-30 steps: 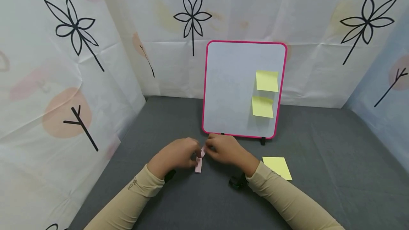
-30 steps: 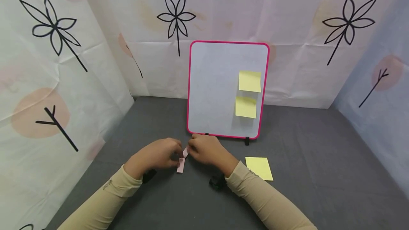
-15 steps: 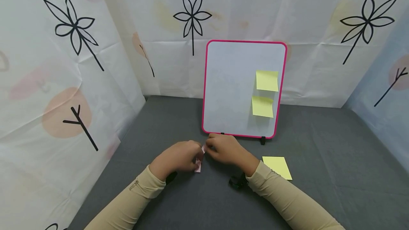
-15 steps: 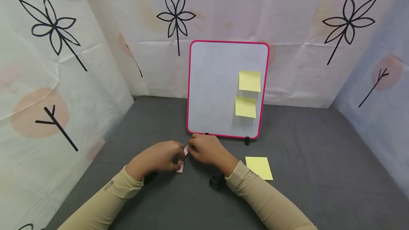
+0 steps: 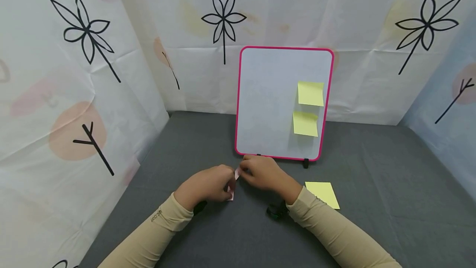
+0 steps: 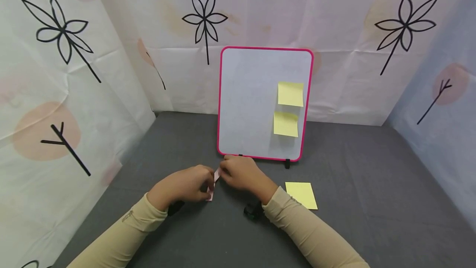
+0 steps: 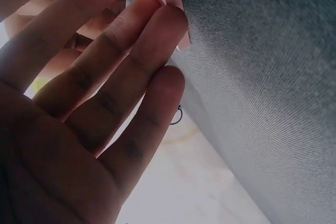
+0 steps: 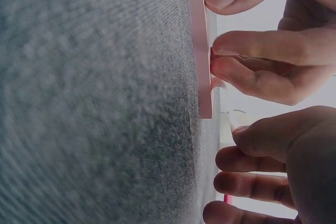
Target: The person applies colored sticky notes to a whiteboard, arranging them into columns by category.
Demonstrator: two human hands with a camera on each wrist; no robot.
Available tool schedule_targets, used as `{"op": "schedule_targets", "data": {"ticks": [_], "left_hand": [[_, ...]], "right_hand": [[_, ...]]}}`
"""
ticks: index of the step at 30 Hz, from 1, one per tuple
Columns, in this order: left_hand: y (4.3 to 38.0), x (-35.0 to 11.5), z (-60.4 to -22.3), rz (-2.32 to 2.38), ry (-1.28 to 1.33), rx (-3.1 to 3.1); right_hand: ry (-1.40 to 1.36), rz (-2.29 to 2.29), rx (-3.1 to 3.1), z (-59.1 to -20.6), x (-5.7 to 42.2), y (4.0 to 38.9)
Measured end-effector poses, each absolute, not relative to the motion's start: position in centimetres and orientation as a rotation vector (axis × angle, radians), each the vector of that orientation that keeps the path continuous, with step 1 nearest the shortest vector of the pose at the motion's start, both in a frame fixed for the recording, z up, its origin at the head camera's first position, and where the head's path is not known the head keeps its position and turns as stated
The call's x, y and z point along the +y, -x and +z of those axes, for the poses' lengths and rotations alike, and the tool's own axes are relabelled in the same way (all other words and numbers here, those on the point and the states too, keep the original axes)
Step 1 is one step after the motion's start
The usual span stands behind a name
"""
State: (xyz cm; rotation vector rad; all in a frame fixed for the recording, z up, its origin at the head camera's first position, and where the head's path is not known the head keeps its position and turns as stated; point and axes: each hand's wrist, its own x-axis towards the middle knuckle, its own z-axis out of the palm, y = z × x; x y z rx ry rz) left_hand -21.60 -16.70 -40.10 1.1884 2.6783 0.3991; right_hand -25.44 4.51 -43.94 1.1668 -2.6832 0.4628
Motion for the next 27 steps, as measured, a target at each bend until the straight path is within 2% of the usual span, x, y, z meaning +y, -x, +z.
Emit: {"op": "schedule_targets", "data": {"ticks": [27], "left_hand": [[21.55, -16.78, -40.40, 0.429, -1.146, 2.684]], "right_hand": [[-1.160, 0.516, -2.678, -43.06, 5.05, 25.78]]}}
